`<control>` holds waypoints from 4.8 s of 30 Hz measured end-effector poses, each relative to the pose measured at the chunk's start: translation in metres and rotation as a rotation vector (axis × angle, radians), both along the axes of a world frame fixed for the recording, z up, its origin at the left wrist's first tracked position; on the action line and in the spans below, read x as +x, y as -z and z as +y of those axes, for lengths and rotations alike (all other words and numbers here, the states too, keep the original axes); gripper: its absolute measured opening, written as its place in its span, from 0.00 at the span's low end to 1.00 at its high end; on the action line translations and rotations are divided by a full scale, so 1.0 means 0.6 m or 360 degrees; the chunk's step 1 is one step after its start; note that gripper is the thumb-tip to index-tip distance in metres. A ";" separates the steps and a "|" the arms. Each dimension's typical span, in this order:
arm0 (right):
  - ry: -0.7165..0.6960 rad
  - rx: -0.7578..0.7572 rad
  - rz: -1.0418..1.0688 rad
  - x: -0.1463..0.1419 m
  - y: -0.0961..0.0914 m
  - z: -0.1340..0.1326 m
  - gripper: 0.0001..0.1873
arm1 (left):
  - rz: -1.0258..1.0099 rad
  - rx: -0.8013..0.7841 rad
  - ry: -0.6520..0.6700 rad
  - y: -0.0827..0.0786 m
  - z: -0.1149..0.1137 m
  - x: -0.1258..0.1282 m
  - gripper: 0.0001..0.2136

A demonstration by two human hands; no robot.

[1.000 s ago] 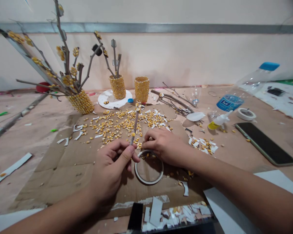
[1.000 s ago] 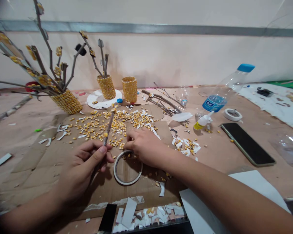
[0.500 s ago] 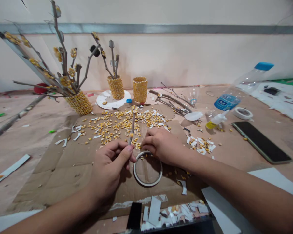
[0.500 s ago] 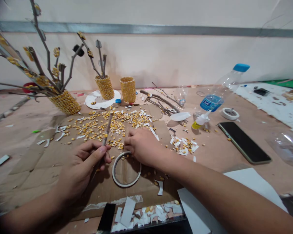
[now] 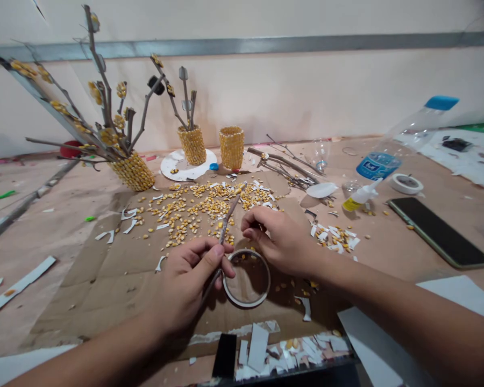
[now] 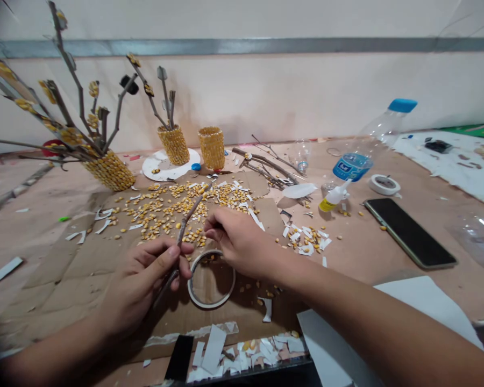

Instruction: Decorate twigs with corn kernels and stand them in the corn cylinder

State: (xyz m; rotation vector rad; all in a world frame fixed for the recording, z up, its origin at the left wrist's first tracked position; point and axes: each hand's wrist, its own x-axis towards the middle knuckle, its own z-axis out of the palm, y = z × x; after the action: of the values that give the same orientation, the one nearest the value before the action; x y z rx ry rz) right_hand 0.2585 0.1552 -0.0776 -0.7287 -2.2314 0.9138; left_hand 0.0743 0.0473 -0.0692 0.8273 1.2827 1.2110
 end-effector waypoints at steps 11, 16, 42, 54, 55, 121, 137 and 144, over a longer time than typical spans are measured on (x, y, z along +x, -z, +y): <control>0.0079 -0.0792 0.0857 -0.013 -0.018 -0.054 0.04 | -0.0084 -0.0033 0.0178 0.011 -0.009 0.021 0.14; 0.0111 -0.0888 0.0872 -0.013 -0.018 -0.054 0.07 | -0.0088 -0.0045 0.0204 0.010 -0.011 0.026 0.13; 0.0158 -0.0563 0.0590 -0.009 -0.009 -0.060 0.08 | 0.0434 0.0344 0.0445 0.024 -0.015 0.003 0.16; 0.0241 -0.0404 0.0436 -0.003 0.012 -0.012 0.11 | 0.0381 0.0262 -0.0104 -0.001 0.013 -0.003 0.12; 0.0266 -0.0277 0.0305 0.000 0.016 -0.003 0.10 | 0.0389 0.0263 -0.0144 -0.003 0.017 -0.007 0.13; -0.0025 -0.0129 0.0443 0.009 -0.027 -0.028 0.04 | -0.0367 -0.0086 0.0319 0.001 -0.001 0.012 0.17; -0.0006 -0.0842 0.0781 0.000 -0.017 -0.036 0.19 | -0.0378 -0.0086 0.0382 0.017 -0.006 0.019 0.20; 0.0081 -0.0877 0.0834 -0.004 -0.013 -0.042 0.21 | -0.0301 -0.0074 0.0421 0.014 -0.005 0.017 0.20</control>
State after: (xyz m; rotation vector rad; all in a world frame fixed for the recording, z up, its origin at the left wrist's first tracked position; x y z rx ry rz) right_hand 0.2559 0.1300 -0.0700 -0.6736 -1.5059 1.5193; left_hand 0.0848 0.0444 -0.0778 0.8004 1.0098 1.0180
